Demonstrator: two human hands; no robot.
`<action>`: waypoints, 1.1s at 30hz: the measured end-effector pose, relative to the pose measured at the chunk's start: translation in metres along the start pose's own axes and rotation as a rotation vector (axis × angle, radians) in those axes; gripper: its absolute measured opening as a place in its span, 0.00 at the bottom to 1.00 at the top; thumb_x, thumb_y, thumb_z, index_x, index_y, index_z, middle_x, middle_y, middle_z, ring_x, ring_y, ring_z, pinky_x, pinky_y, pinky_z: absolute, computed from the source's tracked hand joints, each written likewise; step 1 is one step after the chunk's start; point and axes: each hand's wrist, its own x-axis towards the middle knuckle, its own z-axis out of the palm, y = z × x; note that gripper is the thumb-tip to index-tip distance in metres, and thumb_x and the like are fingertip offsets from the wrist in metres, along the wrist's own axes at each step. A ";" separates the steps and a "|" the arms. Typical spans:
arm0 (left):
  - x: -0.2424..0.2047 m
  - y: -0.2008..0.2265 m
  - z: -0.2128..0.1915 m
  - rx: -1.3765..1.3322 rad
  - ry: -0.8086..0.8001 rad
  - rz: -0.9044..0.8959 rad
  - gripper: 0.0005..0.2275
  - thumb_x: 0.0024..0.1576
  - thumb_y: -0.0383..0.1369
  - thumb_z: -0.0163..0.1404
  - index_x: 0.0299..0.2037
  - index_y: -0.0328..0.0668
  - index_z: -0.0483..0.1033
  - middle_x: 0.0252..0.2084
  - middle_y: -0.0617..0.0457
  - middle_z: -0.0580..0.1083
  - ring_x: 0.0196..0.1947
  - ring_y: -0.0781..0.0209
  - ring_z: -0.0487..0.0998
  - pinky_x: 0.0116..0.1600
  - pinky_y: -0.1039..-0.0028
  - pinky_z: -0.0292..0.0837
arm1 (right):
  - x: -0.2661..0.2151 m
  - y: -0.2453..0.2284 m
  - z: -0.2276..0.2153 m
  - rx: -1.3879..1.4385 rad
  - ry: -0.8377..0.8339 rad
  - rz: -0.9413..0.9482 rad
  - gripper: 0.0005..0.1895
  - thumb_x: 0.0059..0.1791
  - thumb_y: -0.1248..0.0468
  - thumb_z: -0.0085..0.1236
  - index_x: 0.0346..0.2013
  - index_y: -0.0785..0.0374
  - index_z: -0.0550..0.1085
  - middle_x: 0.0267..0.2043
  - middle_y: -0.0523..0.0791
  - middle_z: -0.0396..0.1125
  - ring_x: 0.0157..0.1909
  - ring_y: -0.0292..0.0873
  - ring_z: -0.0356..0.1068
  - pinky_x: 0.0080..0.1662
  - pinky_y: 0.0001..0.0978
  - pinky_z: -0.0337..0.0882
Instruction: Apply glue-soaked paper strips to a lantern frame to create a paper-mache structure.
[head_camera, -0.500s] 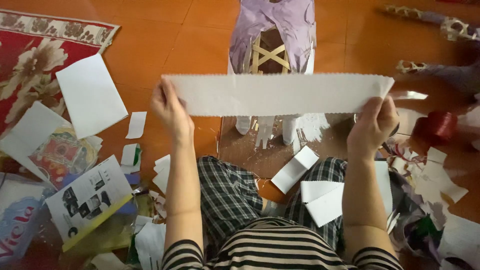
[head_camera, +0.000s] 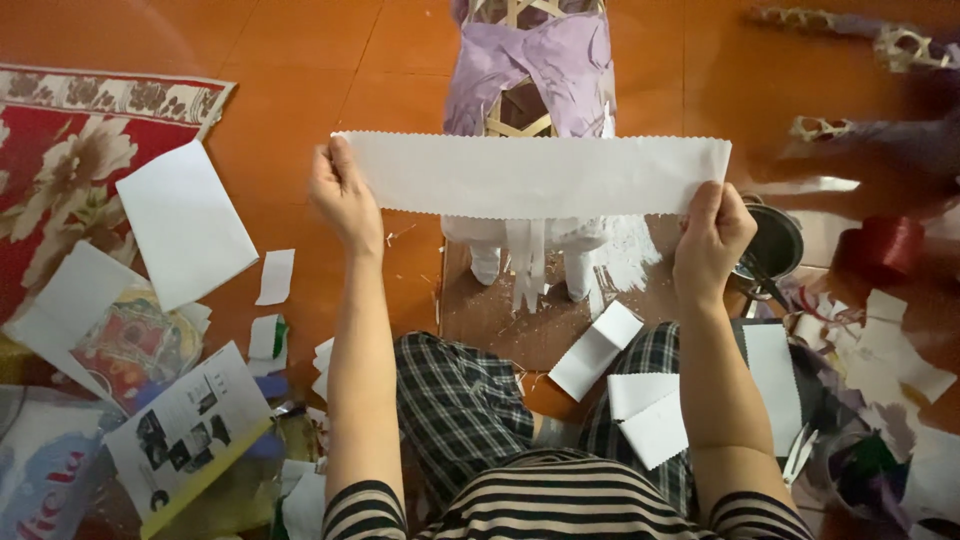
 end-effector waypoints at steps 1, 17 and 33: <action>0.001 -0.004 0.003 0.011 0.016 0.008 0.19 0.72 0.38 0.43 0.28 0.39 0.60 0.23 0.64 0.55 0.25 0.73 0.52 0.29 0.75 0.49 | 0.001 -0.001 0.002 -0.005 -0.008 0.010 0.22 0.65 0.59 0.46 0.28 0.63 0.64 0.25 0.36 0.57 0.27 0.28 0.52 0.31 0.23 0.52; 0.000 -0.049 0.017 0.088 0.023 0.083 0.15 0.71 0.35 0.43 0.30 0.39 0.68 0.24 0.64 0.62 0.22 0.73 0.58 0.27 0.77 0.52 | 0.010 0.026 0.016 -0.070 -0.037 0.025 0.21 0.64 0.59 0.45 0.28 0.63 0.65 0.24 0.36 0.58 0.25 0.28 0.53 0.27 0.23 0.53; -0.006 -0.074 0.096 0.120 -0.185 0.002 0.17 0.68 0.41 0.45 0.33 0.33 0.69 0.23 0.44 0.65 0.23 0.64 0.63 0.29 0.68 0.61 | 0.023 0.074 0.081 0.073 -0.117 0.172 0.14 0.63 0.62 0.46 0.45 0.71 0.74 0.33 0.37 0.63 0.34 0.28 0.56 0.36 0.21 0.60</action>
